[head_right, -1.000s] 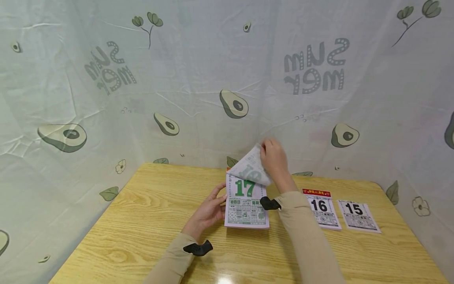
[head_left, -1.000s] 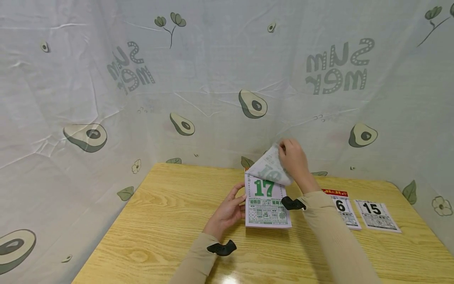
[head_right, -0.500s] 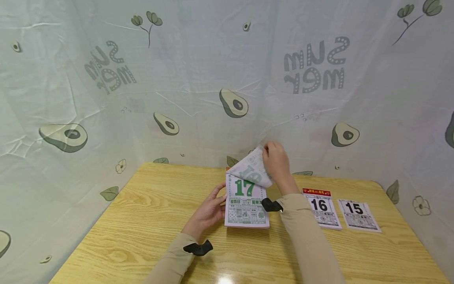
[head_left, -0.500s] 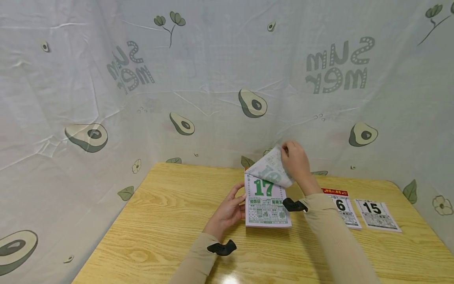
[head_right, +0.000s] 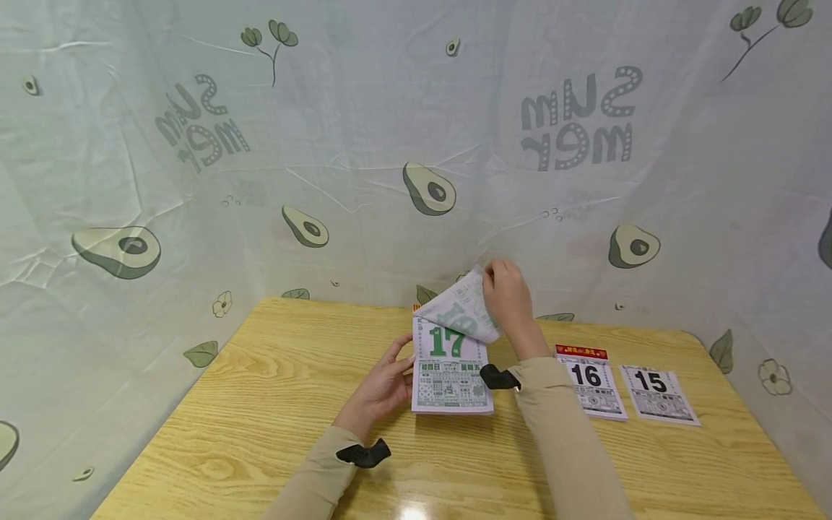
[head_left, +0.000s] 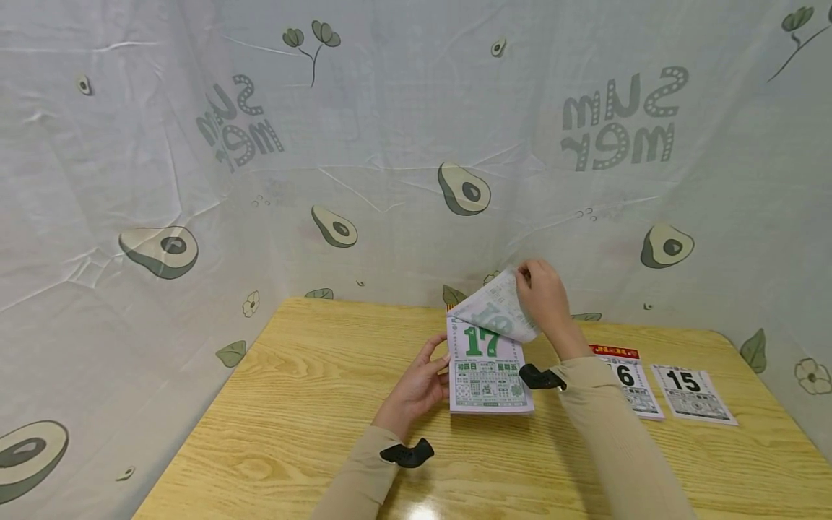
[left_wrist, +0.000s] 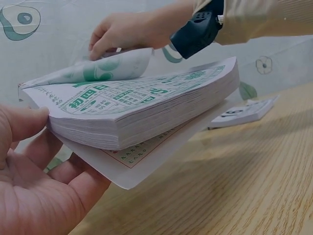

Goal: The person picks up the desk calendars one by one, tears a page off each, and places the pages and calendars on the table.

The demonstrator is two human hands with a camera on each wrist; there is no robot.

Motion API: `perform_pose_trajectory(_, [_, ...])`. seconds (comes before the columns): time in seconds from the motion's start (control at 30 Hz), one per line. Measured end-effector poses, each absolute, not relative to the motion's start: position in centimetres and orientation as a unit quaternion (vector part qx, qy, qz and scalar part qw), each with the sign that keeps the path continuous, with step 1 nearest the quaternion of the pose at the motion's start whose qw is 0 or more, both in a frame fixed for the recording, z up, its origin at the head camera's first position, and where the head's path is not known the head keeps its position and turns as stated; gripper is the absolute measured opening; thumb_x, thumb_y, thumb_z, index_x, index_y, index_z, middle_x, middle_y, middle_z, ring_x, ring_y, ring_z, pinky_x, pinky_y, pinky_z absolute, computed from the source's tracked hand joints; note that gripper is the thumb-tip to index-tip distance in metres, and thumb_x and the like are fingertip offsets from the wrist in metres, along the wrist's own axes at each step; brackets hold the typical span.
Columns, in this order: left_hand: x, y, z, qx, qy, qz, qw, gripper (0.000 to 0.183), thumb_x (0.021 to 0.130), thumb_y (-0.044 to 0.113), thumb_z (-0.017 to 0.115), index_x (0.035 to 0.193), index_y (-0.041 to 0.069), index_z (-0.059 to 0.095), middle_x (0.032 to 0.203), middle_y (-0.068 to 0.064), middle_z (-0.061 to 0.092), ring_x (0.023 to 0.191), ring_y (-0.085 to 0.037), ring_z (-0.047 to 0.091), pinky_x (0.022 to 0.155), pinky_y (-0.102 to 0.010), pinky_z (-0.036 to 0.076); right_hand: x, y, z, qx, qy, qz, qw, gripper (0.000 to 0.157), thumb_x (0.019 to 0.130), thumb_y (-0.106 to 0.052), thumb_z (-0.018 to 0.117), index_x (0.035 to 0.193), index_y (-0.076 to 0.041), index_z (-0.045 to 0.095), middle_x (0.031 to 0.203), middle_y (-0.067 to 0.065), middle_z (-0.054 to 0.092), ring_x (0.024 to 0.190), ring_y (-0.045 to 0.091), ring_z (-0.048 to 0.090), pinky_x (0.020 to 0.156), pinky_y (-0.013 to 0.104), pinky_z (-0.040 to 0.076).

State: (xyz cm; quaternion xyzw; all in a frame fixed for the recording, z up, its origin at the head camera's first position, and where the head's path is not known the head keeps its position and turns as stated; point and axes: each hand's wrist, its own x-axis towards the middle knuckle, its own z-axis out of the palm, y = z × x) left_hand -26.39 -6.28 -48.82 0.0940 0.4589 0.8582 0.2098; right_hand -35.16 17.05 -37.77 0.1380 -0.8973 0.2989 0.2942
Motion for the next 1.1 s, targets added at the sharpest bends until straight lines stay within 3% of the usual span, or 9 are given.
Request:
perform_pose_trajectory(0.7, [-26.6,-6.5,-48.7,0.068,0.452,0.869,0.191,0.035,0.105,0.016,0.040,0.135,0.033,0.040,0.110,0.001,0.064,0.091,-0.016,0.064,0.074,-0.033,0.052,-35.0,17.9,-38.4,0.111,-0.887,0.326,0.308,0.013,0.095,-0.004,0.055,0.097,0.008,0.061,0.093,0.025,0.062,0.082,0.036,0.057,0.072,0.046,0.046])
perform_pose_trajectory(0.97, [-26.8,-7.1,-48.9,0.116,0.447,0.869,0.180,0.034,0.106,0.017,0.040,0.134,0.034,0.043,0.112,0.001,0.065,0.092,-0.016,0.066,0.074,-0.033,0.054,-35.2,18.4,-38.4,0.111,-0.884,0.330,0.312,0.013,0.094,-0.004,0.057,0.094,0.009,0.061,0.088,0.025,0.061,0.078,0.036,0.055,0.069,0.043,0.043])
perform_pose_trajectory(1.1, [-26.9,-6.8,-48.7,0.086,0.448,0.871,0.183,0.033,0.106,0.017,0.038,0.134,0.034,0.042,0.110,0.001,0.066,0.091,-0.016,0.066,0.073,-0.032,0.053,-35.2,18.5,-38.4,0.110,-0.882,0.333,0.316,0.013,0.094,-0.004,0.057,0.093,0.009,0.061,0.087,0.024,0.061,0.077,0.036,0.055,0.068,0.042,0.042])
